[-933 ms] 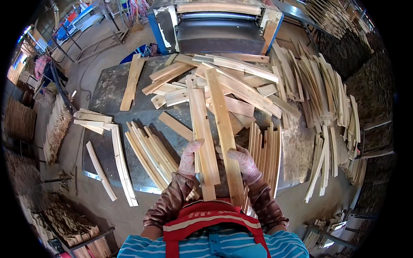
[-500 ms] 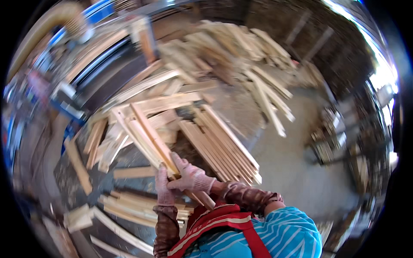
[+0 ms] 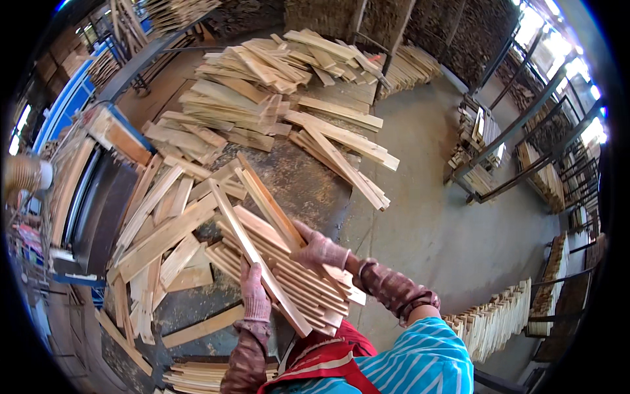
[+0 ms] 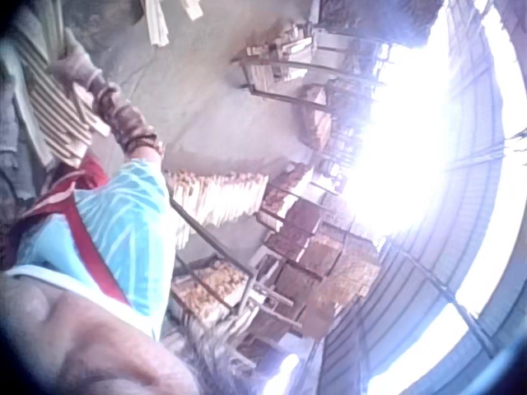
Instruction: The person sorts through a large pile of wooden planks on a metal table in a workshop. They pick up individual planks, inspect them, and stack them into neat piles on the table or on nearby racks. The person wears gloves and an apron while handling the wood.
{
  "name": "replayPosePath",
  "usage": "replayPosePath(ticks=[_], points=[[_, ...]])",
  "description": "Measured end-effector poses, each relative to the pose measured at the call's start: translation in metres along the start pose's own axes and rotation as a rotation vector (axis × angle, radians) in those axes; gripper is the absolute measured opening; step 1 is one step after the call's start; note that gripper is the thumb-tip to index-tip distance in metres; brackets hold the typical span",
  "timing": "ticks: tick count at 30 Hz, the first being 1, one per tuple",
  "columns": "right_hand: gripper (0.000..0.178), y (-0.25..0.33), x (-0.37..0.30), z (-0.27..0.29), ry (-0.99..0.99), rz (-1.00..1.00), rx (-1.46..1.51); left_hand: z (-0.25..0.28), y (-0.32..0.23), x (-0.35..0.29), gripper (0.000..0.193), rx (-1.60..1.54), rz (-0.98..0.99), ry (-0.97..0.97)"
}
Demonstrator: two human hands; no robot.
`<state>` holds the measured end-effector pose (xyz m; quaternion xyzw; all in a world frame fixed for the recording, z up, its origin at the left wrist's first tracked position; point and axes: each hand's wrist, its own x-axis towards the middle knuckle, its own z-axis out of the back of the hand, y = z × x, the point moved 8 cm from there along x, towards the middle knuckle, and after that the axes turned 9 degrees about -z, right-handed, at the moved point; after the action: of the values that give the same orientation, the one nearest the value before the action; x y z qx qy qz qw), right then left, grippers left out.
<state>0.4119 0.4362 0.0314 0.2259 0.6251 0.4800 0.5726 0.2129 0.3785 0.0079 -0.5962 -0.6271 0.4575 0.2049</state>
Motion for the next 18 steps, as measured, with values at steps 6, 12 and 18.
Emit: replayPosePath(ticks=[6, 12, 18], points=[[0.087, -0.071, 0.081, 0.102, 0.006, -0.284, 0.079, -0.060, 0.106, 0.107, 0.045, 0.163, 0.116, -0.038], [0.063, -0.072, 0.104, 0.137, -0.243, -0.117, -0.582, -0.086, 0.200, 0.160, 0.030, 0.181, 0.253, -0.047], [0.059, -0.065, 0.107, 0.139, -0.193, -0.182, -0.799, -0.078, 0.218, 0.169, 0.038, 0.019, 0.172, -0.062]])
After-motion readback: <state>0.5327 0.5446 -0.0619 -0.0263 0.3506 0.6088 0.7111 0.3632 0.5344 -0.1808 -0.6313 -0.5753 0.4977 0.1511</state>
